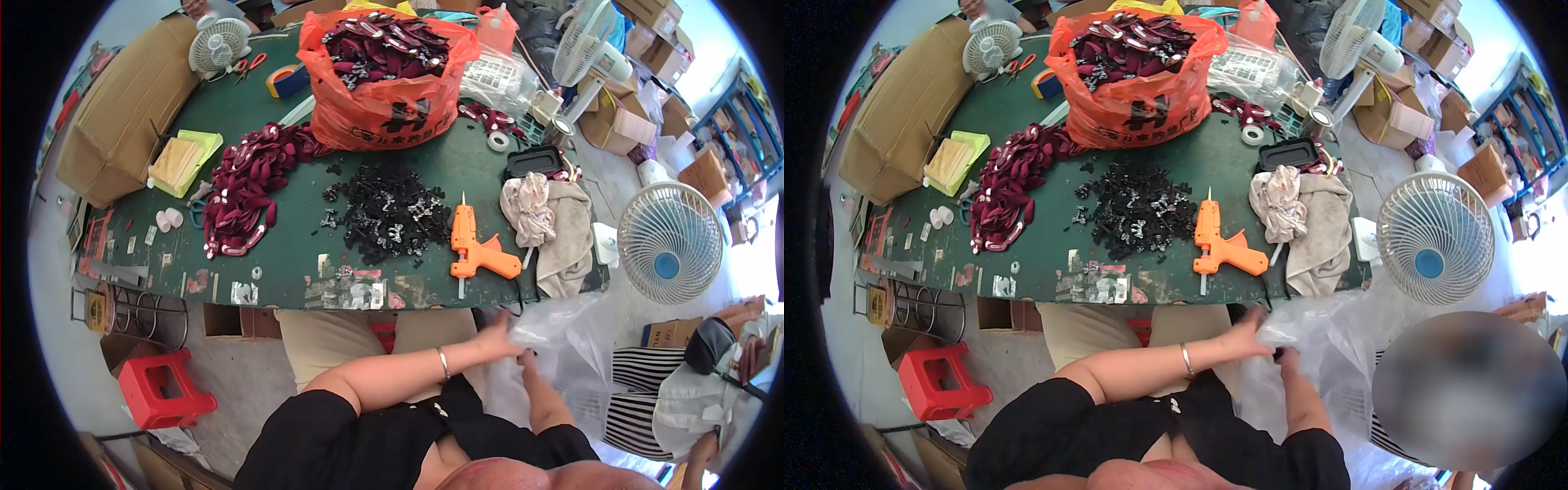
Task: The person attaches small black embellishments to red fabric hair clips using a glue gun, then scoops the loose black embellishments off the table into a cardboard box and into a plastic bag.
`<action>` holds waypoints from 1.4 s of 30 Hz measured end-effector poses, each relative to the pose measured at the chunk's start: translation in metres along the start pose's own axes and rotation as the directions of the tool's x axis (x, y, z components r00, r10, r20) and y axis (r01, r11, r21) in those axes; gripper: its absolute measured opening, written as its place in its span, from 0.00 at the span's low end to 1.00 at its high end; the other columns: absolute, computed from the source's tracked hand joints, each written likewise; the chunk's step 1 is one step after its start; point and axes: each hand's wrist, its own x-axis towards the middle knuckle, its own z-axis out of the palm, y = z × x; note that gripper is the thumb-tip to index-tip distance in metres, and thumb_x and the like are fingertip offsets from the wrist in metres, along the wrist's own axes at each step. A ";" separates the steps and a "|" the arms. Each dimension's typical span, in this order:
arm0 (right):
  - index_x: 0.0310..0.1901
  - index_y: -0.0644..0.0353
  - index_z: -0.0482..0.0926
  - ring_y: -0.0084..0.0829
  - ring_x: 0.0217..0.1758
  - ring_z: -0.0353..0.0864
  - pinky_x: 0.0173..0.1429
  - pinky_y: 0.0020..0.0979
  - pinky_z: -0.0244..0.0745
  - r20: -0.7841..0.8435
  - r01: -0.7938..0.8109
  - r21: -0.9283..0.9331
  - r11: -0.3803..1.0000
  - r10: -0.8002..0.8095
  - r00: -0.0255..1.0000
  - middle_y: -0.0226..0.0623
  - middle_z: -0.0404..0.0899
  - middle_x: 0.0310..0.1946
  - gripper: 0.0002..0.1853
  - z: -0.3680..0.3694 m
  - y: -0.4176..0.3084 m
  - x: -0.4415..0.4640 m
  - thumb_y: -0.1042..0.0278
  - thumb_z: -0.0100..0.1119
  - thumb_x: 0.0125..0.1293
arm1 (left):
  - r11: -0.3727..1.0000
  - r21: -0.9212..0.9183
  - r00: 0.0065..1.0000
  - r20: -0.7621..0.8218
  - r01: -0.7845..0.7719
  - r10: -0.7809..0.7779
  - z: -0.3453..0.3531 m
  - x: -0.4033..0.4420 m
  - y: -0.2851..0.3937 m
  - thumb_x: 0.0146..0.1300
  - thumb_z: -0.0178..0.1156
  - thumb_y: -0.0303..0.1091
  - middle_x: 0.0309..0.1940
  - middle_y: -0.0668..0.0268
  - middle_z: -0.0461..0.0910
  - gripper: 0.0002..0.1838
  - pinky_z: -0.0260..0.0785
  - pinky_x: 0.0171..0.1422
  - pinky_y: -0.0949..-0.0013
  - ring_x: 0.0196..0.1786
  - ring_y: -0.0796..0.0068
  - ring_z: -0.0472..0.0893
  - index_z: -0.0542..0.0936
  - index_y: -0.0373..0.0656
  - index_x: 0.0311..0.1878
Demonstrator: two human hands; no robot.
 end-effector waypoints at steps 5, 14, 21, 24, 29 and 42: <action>0.46 0.58 0.77 0.55 0.51 0.77 0.54 0.47 0.74 0.191 -0.029 0.318 0.948 -0.034 0.981 0.51 0.78 0.44 0.24 0.048 0.030 -0.010 0.55 0.69 0.49 | 0.965 0.255 0.997 0.014 0.065 -0.071 -0.010 -0.005 -0.005 0.48 0.71 0.49 0.66 0.40 0.60 0.59 0.61 0.69 0.59 0.67 0.47 0.66 0.43 0.33 0.73; 0.41 0.59 0.81 0.50 0.44 0.82 0.50 0.45 0.77 0.117 -0.170 0.362 0.917 0.136 0.984 0.49 0.83 0.37 0.22 0.037 0.050 0.029 0.62 0.69 0.41 | 0.905 0.377 0.977 0.006 -0.198 0.211 0.004 -0.011 -0.021 0.50 0.63 0.36 0.62 0.46 0.67 0.49 0.72 0.57 0.54 0.57 0.48 0.75 0.47 0.40 0.73; 0.56 0.60 0.74 0.50 0.52 0.79 0.57 0.42 0.74 0.051 -0.256 0.535 0.805 0.271 0.961 0.52 0.80 0.46 0.39 0.000 0.062 0.018 0.63 0.74 0.35 | 0.992 -0.017 0.986 -0.118 -0.123 0.120 -0.008 0.002 -0.022 0.54 0.65 0.30 0.71 0.41 0.53 0.53 0.73 0.58 0.61 0.57 0.52 0.78 0.38 0.40 0.73; 0.56 0.60 0.74 0.49 0.52 0.79 0.56 0.41 0.75 0.155 -0.301 0.573 0.763 0.260 0.953 0.53 0.80 0.46 0.39 0.008 0.072 0.010 0.63 0.75 0.35 | 0.991 -0.116 0.994 -0.097 -0.059 0.048 -0.010 0.001 -0.021 0.54 0.65 0.30 0.71 0.41 0.52 0.53 0.73 0.58 0.61 0.57 0.52 0.78 0.37 0.40 0.73; 0.58 0.60 0.73 0.45 0.50 0.81 0.55 0.38 0.76 0.271 -0.414 0.685 0.599 0.318 0.908 0.50 0.81 0.46 0.40 0.011 0.076 -0.005 0.66 0.75 0.37 | 0.994 -0.113 0.998 -0.064 0.007 -0.015 -0.012 -0.002 -0.015 0.56 0.64 0.31 0.71 0.39 0.52 0.51 0.72 0.58 0.61 0.58 0.54 0.78 0.39 0.40 0.73; 0.65 0.62 0.64 0.35 0.49 0.79 0.53 0.36 0.77 0.277 -0.422 0.826 0.374 0.382 0.882 0.41 0.78 0.48 0.44 -0.006 0.105 -0.020 0.76 0.73 0.43 | 0.984 -0.174 0.998 -0.047 0.028 -0.036 -0.012 0.002 -0.026 0.56 0.65 0.30 0.62 0.43 0.65 0.49 0.75 0.51 0.63 0.51 0.61 0.81 0.41 0.42 0.73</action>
